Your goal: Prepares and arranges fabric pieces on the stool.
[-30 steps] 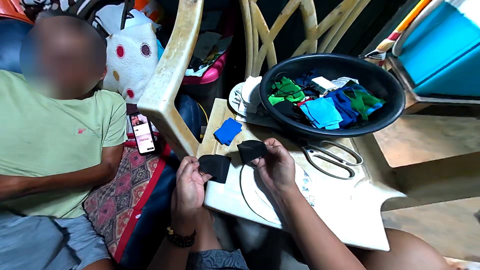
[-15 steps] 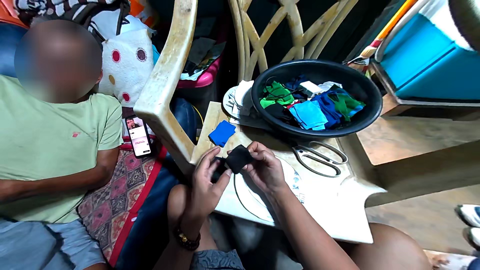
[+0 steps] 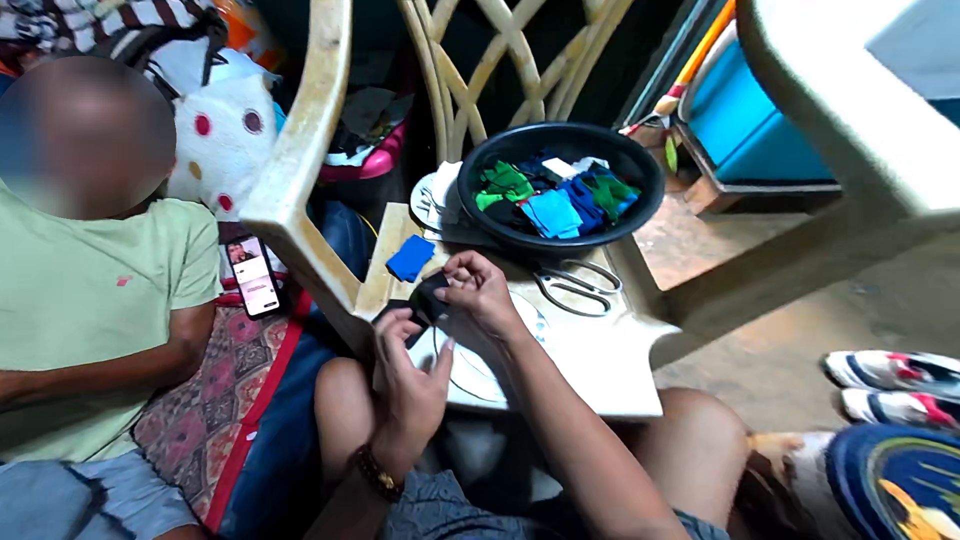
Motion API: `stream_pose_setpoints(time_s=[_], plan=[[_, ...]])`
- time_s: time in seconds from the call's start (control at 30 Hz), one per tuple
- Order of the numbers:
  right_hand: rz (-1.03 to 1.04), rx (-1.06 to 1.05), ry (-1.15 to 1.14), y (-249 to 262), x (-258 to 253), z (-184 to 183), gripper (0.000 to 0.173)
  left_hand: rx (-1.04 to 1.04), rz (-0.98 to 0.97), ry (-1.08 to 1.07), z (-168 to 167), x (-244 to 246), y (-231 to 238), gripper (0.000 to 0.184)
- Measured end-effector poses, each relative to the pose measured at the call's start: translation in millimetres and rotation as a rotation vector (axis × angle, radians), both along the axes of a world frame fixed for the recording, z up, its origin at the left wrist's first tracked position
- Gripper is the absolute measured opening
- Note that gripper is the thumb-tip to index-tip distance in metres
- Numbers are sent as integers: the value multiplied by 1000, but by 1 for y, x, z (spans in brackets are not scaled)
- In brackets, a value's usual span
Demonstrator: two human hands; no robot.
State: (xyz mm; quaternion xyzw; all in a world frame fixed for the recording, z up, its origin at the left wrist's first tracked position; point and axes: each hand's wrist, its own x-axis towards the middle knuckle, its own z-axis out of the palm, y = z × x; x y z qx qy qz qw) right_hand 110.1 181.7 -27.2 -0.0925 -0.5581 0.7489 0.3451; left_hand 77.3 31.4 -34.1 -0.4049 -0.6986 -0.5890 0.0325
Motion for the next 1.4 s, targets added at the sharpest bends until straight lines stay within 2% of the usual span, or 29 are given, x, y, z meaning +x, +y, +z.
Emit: stream_pose_setpoints(time_s=[0.07,0.13,0.23,0.37,0.43,0.5,0.63,0.8,0.93,1.1,1.17,1.27,1.33,1.4], plan=[[-36,83,-13,3,3,4,35,-114,-104,326,-14,11,-7,20],[-65,148,-37,6,6,9,32,-215,-252,462,-28,14,-11,17],[-69,268,-61,9,13,20,29,-227,-308,469,-41,10,-12,20],[89,521,-179,-3,57,49,24,-169,-308,468,-46,5,-12,26],[215,535,-174,-9,84,54,17,-149,-344,436,-42,4,-15,32],[363,485,-152,-12,111,52,10,-158,-413,372,-38,1,-17,27],[519,566,-181,-13,148,38,10,-201,-409,381,-38,-1,-12,25],[464,685,-299,-24,175,12,6,-226,-379,419,-36,1,-7,32],[396,660,-331,-32,185,-4,8,-407,-414,544,-26,5,-6,56],[346,628,-274,-40,185,-11,7,-489,-451,572,-28,6,-6,62],[311,636,-266,-43,180,-5,6,-460,-465,519,-27,4,-7,59],[247,671,-276,-41,165,9,6,-303,-422,400,-29,2,-8,41],[198,695,-310,-35,152,16,8,-267,-389,363,-31,1,-8,29],[146,720,-382,-25,138,17,10,-260,-380,348,-34,1,-8,26]])
